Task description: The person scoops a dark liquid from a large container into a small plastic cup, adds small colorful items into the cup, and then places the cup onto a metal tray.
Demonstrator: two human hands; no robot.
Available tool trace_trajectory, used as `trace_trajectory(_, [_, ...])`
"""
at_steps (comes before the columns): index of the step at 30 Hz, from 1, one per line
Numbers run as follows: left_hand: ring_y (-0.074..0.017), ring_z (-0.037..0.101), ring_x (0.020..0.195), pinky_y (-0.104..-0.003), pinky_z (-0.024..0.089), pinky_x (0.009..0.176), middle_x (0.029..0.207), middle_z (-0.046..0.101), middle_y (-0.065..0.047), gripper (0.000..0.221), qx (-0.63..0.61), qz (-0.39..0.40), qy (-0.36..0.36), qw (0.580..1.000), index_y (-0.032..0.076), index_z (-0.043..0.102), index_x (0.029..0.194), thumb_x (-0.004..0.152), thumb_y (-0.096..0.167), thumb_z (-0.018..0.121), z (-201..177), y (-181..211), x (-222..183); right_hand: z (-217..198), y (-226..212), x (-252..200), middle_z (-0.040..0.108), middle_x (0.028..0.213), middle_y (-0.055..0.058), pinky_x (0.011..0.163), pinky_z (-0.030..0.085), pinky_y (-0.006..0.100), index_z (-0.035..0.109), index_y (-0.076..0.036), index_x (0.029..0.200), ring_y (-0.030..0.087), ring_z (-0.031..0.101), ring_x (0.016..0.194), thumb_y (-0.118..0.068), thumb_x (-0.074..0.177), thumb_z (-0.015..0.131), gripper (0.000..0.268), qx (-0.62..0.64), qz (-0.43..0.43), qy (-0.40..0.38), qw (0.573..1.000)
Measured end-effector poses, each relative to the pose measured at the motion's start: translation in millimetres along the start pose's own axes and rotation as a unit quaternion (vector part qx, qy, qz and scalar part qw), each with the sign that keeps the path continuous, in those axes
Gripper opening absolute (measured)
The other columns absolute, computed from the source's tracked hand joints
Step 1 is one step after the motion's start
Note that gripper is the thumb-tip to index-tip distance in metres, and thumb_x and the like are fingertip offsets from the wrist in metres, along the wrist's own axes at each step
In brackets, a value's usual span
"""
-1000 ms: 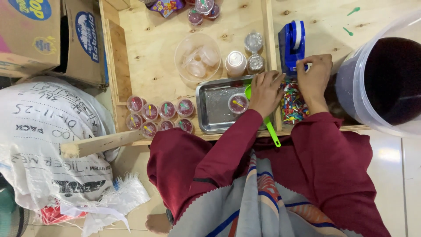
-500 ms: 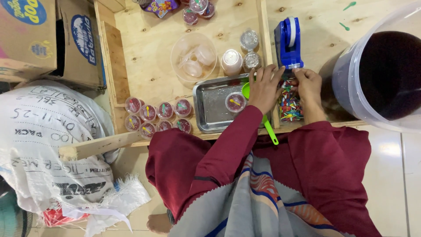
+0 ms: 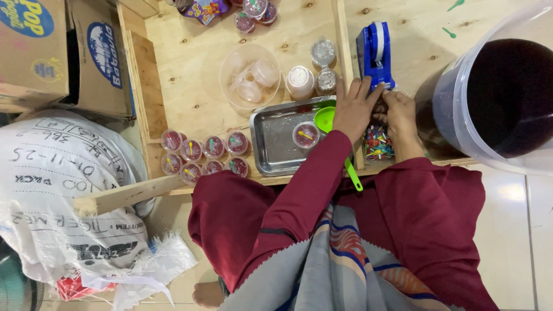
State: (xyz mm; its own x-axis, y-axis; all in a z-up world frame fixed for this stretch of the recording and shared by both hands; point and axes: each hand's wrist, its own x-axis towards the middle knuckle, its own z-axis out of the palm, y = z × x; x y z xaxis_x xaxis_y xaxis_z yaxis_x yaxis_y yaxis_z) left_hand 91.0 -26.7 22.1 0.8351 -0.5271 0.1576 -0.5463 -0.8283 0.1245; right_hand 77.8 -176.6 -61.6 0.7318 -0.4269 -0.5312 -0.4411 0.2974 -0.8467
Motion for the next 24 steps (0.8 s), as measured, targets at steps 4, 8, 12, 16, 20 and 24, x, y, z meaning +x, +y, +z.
trace_trajectory(4, [-0.0242,0.036,0.140,-0.063,0.017,0.121,0.146,0.043,-0.004,0.048,0.038,0.006,-0.014,0.999,0.030,0.041,0.152,0.106,0.017,0.041,1,2,-2,-2,11,-3,0.064,0.085,0.005,0.061,0.067,0.036,0.068,-0.011,0.096,0.019,0.070,0.069,-0.023,0.098,0.070,0.012,0.010,0.018,0.001,1.000])
trace_trajectory(8, [-0.0237,0.038,0.139,-0.063,0.018,0.122,0.144,0.045,-0.004,0.048,0.012,-0.009,-0.003,1.000,0.029,0.043,0.152,0.106,0.016,0.042,6,2,2,-1,3,-7,0.067,0.085,0.011,0.058,0.067,0.037,0.071,-0.008,0.101,0.021,0.071,0.069,-0.023,0.100,0.067,0.016,-0.053,-0.021,-0.010,0.998])
trace_trajectory(12, [-0.0213,0.042,0.137,-0.060,0.021,0.123,0.142,0.047,0.000,0.045,-0.078,-0.040,0.042,0.995,0.036,0.049,0.148,0.104,0.027,0.048,25,-2,-5,-4,-17,-26,0.067,0.088,0.011,0.058,0.065,0.028,0.071,-0.003,0.112,0.016,0.070,0.070,-0.019,0.104,0.066,0.018,-0.088,-0.084,-0.042,0.992])
trace_trajectory(16, [-0.0237,0.048,0.130,-0.053,0.033,0.116,0.133,0.052,0.000,0.055,-0.155,-0.087,0.116,0.977,0.033,0.057,0.141,0.088,0.024,0.070,-3,-5,-13,-2,-61,-72,0.066,0.089,0.008,0.062,0.062,0.020,0.070,-0.001,0.115,0.010,0.068,0.072,-0.014,0.106,0.063,0.018,-0.107,-0.127,-0.063,0.984])
trace_trajectory(20, [-0.0223,0.063,0.107,-0.041,0.049,0.098,0.111,0.061,0.007,0.021,-0.297,-0.150,0.194,0.923,0.042,0.072,0.113,0.093,0.040,0.067,-22,-10,-29,4,-83,-108,0.069,0.088,0.009,0.064,0.059,0.021,0.076,-0.005,0.112,0.010,0.067,0.073,-0.008,0.104,0.069,0.011,-0.155,-0.206,-0.074,0.963])
trace_trajectory(24, [-0.0311,0.066,0.112,-0.046,0.050,0.103,0.114,0.068,0.001,0.028,-0.393,-0.223,0.092,0.887,0.033,0.078,0.105,0.096,0.056,0.065,-37,-22,-53,15,-101,-140,0.071,0.089,0.010,0.066,0.054,0.026,0.078,-0.006,0.113,0.011,0.062,0.074,0.003,0.101,0.072,0.016,-0.195,-0.288,-0.117,0.930])
